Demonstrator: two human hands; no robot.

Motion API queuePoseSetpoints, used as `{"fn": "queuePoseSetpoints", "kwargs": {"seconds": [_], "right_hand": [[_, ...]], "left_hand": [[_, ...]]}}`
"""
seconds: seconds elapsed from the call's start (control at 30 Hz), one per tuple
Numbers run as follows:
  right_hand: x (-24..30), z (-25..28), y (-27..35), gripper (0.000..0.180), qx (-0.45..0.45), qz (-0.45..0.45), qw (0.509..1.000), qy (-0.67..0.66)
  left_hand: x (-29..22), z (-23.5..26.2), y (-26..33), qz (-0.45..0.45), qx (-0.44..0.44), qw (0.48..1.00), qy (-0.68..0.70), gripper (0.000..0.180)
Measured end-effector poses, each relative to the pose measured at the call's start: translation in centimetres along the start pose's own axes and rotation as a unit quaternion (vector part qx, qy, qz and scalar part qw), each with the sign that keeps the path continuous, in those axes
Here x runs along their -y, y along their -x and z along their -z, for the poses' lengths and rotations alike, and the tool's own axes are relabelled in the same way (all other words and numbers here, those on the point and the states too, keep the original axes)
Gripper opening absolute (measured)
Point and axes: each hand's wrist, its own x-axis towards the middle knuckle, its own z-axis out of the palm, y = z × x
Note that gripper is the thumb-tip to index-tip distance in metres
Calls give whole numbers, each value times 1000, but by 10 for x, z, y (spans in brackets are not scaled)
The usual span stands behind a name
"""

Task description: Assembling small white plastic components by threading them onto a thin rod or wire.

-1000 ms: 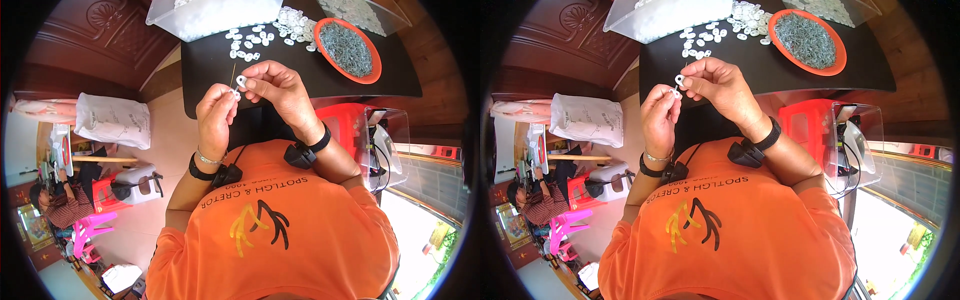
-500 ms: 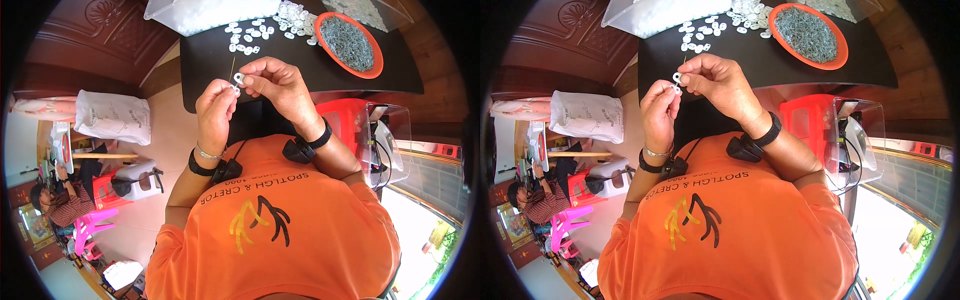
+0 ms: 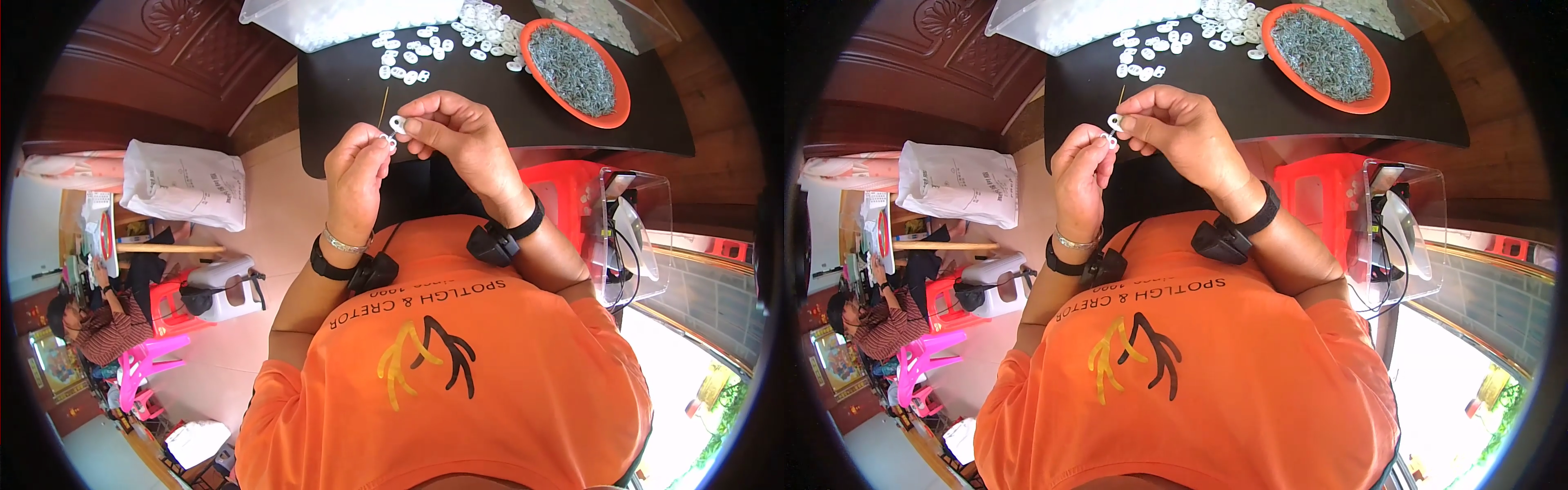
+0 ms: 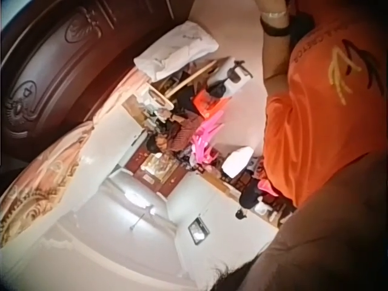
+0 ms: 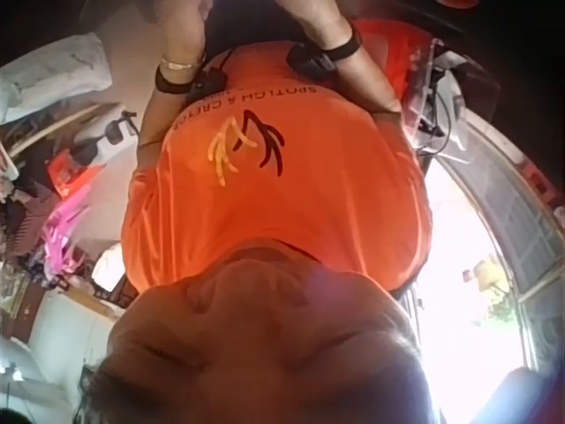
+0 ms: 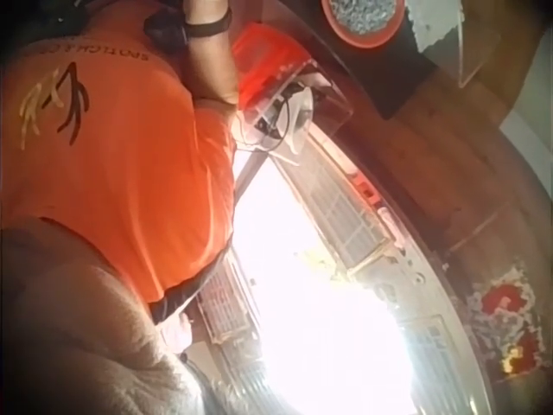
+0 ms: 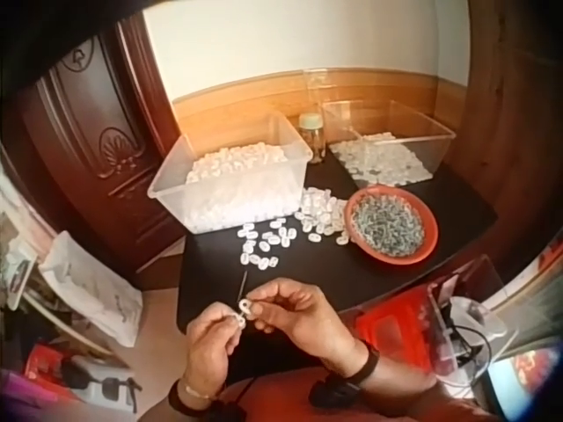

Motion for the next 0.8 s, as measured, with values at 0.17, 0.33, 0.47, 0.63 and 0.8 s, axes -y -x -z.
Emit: {"fn": "queuePoseSetpoints", "kwargs": {"seconds": [0.17, 0.33, 0.47, 0.63, 0.8], "right_hand": [[-2, 5, -4, 15, -9, -47, 998, -48], [-3, 3, -2, 15, -5, -46, 998, -44], [-3, 1, -1, 14, -3, -26, 999, -26], [-3, -7, 6, 12, -20, 37, 999, 30], [-3, -12, 9, 11, -31, 65, 995, 70]], "left_hand": [[-2, -3, 0, -2, 3, 1000, 7, 15], [-1, -3, -1, -11, 17, 1000, 14, 15], [-3, -4, 1, -12, 7, 1000, 9, 15], [-3, -4, 2, 4, 2, 1000, 17, 16], [-3, -3, 4, -2, 3, 1000, 10, 18]]}}
